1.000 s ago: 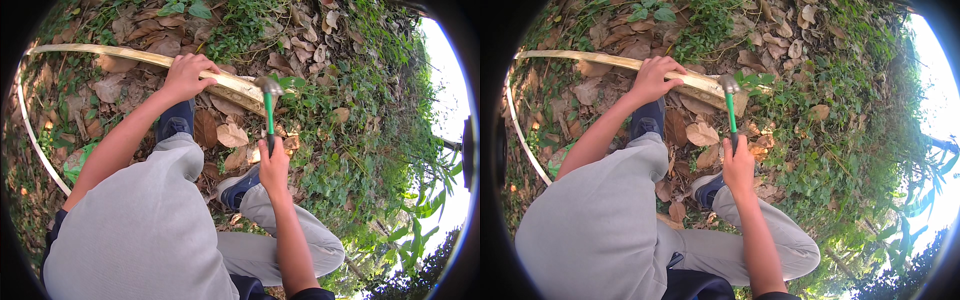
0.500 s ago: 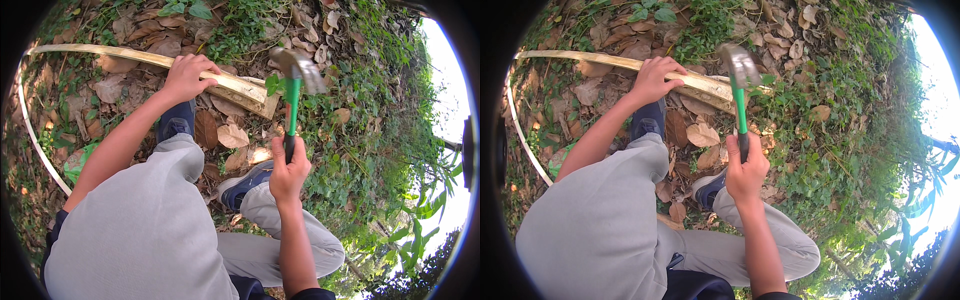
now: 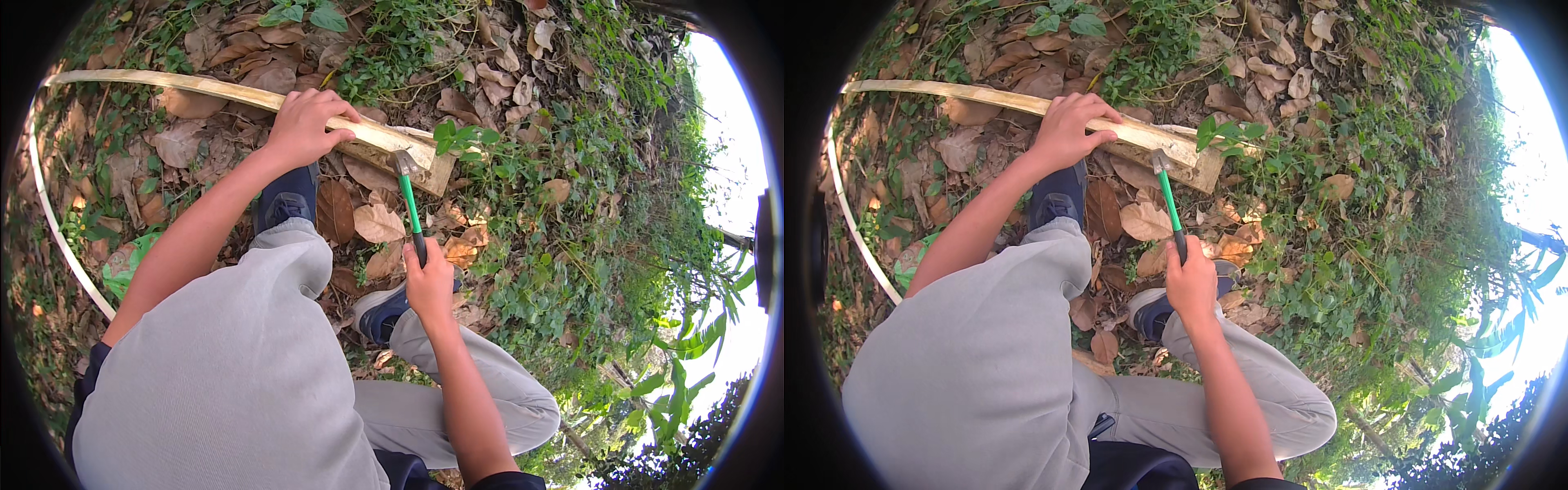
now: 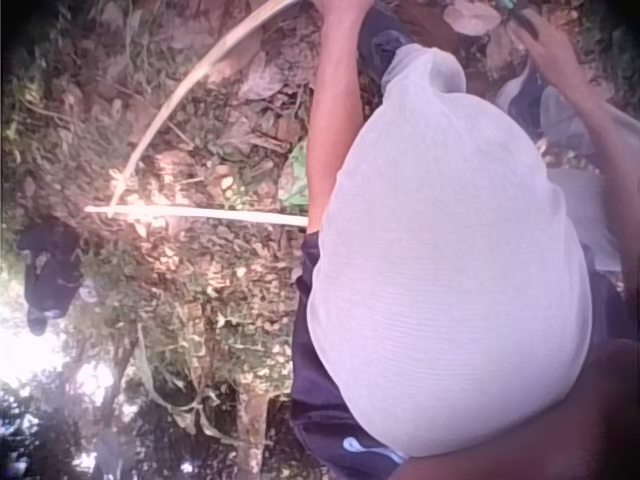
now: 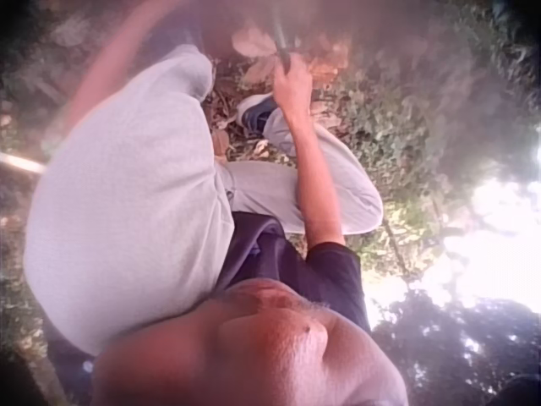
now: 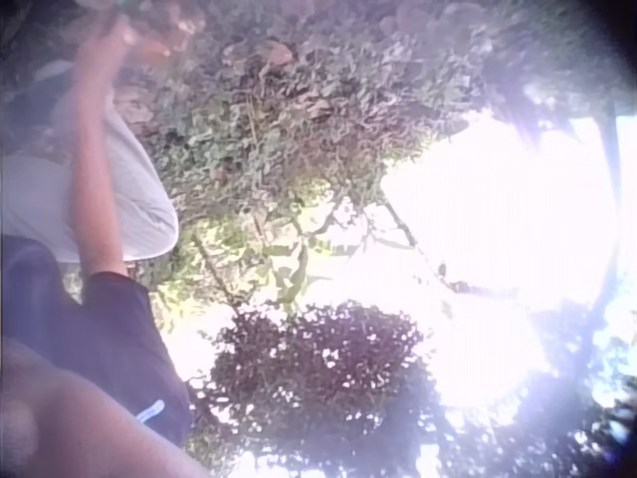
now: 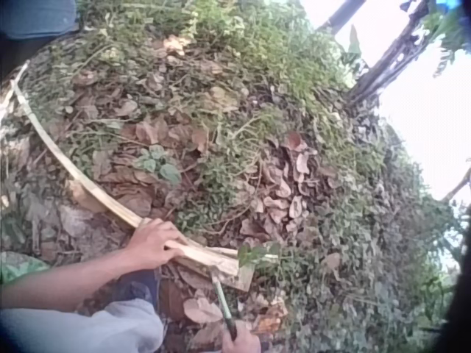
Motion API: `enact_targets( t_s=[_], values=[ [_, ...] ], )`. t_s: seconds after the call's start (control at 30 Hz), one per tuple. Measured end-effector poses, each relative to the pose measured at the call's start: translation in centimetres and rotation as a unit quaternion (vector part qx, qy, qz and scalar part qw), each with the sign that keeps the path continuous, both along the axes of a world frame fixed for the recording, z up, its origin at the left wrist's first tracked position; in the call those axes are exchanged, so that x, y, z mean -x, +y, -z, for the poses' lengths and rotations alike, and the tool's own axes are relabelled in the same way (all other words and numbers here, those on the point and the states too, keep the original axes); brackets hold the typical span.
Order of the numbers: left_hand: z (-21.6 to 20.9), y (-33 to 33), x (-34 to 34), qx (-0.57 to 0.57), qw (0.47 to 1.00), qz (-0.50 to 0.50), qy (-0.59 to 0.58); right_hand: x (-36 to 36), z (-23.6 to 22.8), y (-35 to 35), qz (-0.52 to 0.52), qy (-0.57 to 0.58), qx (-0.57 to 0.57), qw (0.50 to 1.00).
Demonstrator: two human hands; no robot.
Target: The person sits on the ground and uses a small axe to repeatedly strike and shape a long, thin piece of wood. The wood is held steady with one hand while the other hand swings the axe to shave off material.
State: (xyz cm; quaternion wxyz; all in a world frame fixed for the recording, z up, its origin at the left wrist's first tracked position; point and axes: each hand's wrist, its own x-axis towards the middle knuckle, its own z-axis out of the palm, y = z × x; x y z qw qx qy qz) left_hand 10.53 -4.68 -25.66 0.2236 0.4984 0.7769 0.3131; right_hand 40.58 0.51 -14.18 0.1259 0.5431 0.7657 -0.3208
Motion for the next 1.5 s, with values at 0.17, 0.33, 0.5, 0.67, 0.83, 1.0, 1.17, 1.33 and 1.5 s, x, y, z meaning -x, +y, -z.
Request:
enact_targets(
  t_s=[0.17,0.33,0.5,0.67,0.83,1.0,1.17,1.33,1.5],
  values=[
    [0.2,0.1,0.1,-0.005,1.000,0.003,-0.004,2.0,-2.7,0.5,-0.021,-0.015,0.007,1.000],
    [0.3,0.1,0.0,-0.006,1.000,0.004,-0.004,4.1,-6.4,1.1,-0.009,0.210,-0.100,0.972],
    [0.3,0.1,0.0,-0.013,1.000,0.005,0.000,3.0,-5.5,2.2,-0.004,0.287,-0.145,0.947],
    [0.2,0.0,0.0,-0.006,1.000,0.005,-0.005,0.4,-0.2,1.0,0.016,0.035,-0.009,0.999],
    [0.2,0.1,0.0,-0.003,1.000,0.004,-0.001,-0.7,0.7,-1.4,0.039,0.015,0.017,0.999],
    [0.3,0.1,0.0,-0.006,1.000,0.005,-0.002,1.7,-1.4,-1.6,0.040,-0.008,0.052,0.998],
    [0.3,0.1,-0.1,-0.006,1.000,0.005,-0.004,4.0,-5.6,0.0,0.010,0.202,-0.079,0.976],
    [0.2,0.1,0.0,-0.008,1.000,0.006,-0.007,3.4,-6.0,1.6,0.036,0.313,-0.122,0.941],
    [0.2,0.0,-0.1,-0.017,1.000,0.004,-0.003,1.3,-1.1,0.9,-0.006,0.060,-0.048,0.997]
  ],
)
